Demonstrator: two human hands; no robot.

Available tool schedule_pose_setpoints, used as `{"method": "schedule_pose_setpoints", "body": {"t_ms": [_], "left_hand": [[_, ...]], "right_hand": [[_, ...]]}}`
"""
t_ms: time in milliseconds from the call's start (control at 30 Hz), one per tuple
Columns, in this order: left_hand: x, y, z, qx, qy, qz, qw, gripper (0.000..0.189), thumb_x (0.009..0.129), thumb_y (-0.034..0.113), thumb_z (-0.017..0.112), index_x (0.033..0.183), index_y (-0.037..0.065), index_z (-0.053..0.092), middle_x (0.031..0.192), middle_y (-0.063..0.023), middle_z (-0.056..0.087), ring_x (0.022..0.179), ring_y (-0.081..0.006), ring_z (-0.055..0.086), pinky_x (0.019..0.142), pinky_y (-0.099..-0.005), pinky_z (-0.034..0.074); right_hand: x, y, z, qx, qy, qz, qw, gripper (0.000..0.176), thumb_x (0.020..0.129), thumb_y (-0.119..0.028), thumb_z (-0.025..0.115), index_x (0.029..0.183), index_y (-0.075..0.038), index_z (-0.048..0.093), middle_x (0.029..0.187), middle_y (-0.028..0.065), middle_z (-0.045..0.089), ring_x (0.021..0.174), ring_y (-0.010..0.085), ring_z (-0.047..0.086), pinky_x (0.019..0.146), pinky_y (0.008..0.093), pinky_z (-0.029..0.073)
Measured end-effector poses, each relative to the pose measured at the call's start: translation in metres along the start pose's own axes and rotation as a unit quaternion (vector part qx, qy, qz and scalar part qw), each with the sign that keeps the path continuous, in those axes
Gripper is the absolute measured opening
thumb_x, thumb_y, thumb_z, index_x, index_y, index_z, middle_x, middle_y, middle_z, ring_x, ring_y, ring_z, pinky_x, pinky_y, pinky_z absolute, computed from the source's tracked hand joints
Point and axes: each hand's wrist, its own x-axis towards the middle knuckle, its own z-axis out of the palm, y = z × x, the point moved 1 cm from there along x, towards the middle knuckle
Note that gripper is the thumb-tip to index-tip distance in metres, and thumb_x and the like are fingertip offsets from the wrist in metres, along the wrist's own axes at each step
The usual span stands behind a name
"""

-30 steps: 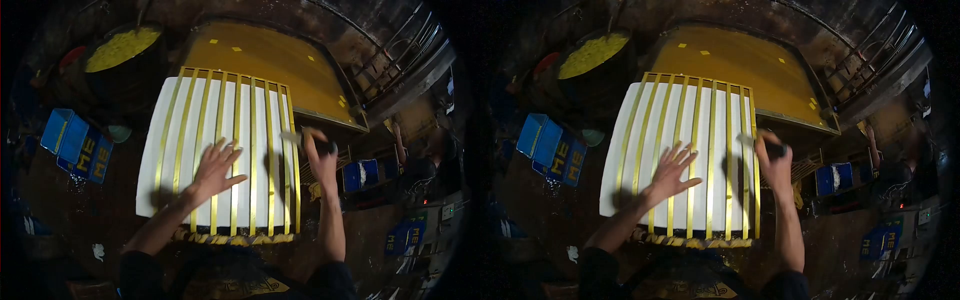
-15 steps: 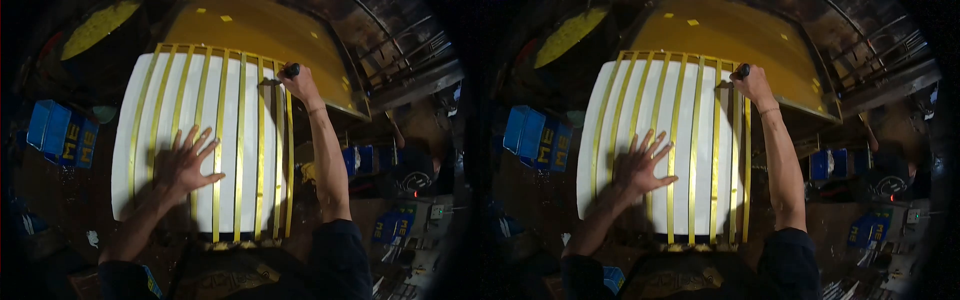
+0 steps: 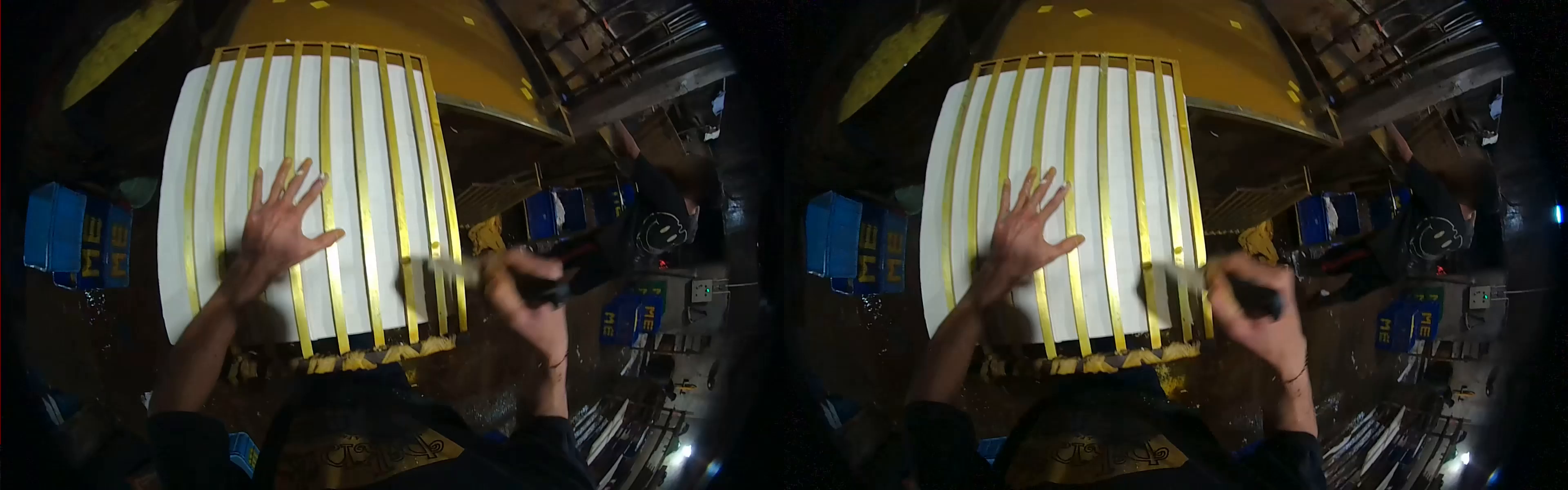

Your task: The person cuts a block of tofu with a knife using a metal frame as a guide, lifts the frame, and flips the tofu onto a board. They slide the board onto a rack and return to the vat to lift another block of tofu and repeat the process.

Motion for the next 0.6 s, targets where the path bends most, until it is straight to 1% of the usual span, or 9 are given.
{"method": "schedule_pose_setpoints", "body": {"t_ms": [33,67,100,167,233,267,400,500,600], "left_hand": [[-0.005,-0.004,0.004,-0.022,0.076,0.045,0.996,0.084,0.073,0.06,0.071,0.138,0.012,0.051,0.153,-0.014,0.032,0.143,-0.0338,0.024,0.116,-0.0595,0.014],[-0.005,-0.006,0.004,-0.027,0.081,0.047,0.995,0.084,0.072,0.06,0.072,0.137,0.012,0.051,0.152,-0.0145,0.033,0.143,-0.034,0.026,0.116,-0.0597,0.016],[-0.004,-0.005,0.001,-0.033,0.086,0.047,0.995,0.083,0.071,0.059,0.074,0.137,0.012,0.052,0.151,-0.015,0.035,0.142,-0.0343,0.028,0.115,-0.0598,0.018],[-0.001,-0.003,-0.003,-0.038,0.053,0.021,0.998,0.083,0.073,0.061,0.071,0.138,0.013,0.051,0.152,-0.0148,0.033,0.143,-0.0331,0.025,0.117,-0.0588,0.013],[0.003,-0.003,-0.003,-0.061,-0.002,-0.005,0.998,0.084,0.075,0.066,0.066,0.139,0.014,0.05,0.153,-0.0129,0.031,0.145,-0.0309,0.02,0.118,-0.0577,0.005],[0.003,-0.003,-0.004,-0.058,-0.018,-0.012,0.998,0.085,0.076,0.071,0.059,0.141,0.016,0.048,0.155,-0.0107,0.028,0.147,-0.0294,0.015,0.118,-0.0563,0.0],[0.002,-0.005,-0.003,-0.04,-0.012,-0.02,0.999,0.081,0.08,0.076,0.046,0.141,0.022,0.048,0.155,-0.0074,0.03,0.146,-0.0276,0.018,0.118,-0.0568,0.005],[0.002,-0.006,0.0,-0.059,-0.023,-0.021,0.998,0.085,0.078,0.075,0.052,0.143,0.019,0.046,0.157,-0.0091,0.024,0.147,-0.0293,0.014,0.119,-0.0552,0.001],[0.002,-0.007,0.004,-0.048,-0.01,-0.011,0.999,0.086,0.078,0.076,0.049,0.143,0.02,0.045,0.156,-0.0095,0.025,0.147,-0.0295,0.014,0.118,-0.0555,0.002]], "right_hand": [[0.024,-0.009,-0.003,0.006,0.079,-0.057,0.995,0.015,0.086,-0.011,0.064,0.093,0.002,0.067,0.077,0.0102,0.066,0.072,0.0127,0.064,0.064,0.029,0.049],[0.058,-0.01,-0.001,0.003,0.089,-0.046,0.995,0.016,0.087,-0.013,0.062,0.095,0.0,0.067,0.079,0.0114,0.067,0.068,0.0168,0.064,0.064,0.0304,0.049],[0.101,0.02,0.005,-0.064,0.087,-0.114,0.988,0.018,0.088,-0.017,0.062,0.095,-0.001,0.067,0.078,0.0136,0.066,0.061,0.0249,0.062,0.061,0.0316,0.049],[0.183,0.033,0.021,-0.101,0.056,-0.107,0.987,0.021,0.085,-0.022,0.065,0.089,-0.001,0.067,0.073,0.0177,0.064,0.065,0.0314,0.061,0.065,0.0368,0.049],[0.257,0.042,0.042,-0.1,0.122,-0.221,0.962,0.025,0.084,-0.026,0.066,0.086,-0.001,0.067,0.071,0.018,0.063,0.067,0.0341,0.061,0.067,0.0395,0.049],[0.291,0.042,0.054,-0.096,0.127,-0.22,0.962,0.025,0.084,-0.025,0.066,0.087,-0.001,0.067,0.074,0.0202,0.064,0.07,0.0381,0.062,0.068,0.0414,0.05],[0.379,0.06,0.088,-0.181,0.05,-0.187,0.964,0.023,0.079,-0.022,0.066,0.085,0.0,0.067,0.077,0.0246,0.065,0.075,0.0421,0.063,0.069,0.0442,0.051],[0.363,0.065,0.086,-0.196,0.011,-0.177,0.964,0.02,0.075,-0.019,0.068,0.082,0.0,0.067,0.075,0.0241,0.064,0.073,0.041,0.063,0.066,0.0447,0.051],[0.241,0.055,0.068,-0.193,-0.082,-0.128,0.969,0.012,0.08,-0.015,0.063,0.084,-0.005,0.068,0.075,0.0137,0.067,0.069,0.0325,0.063,0.065,0.0367,0.049]]}}
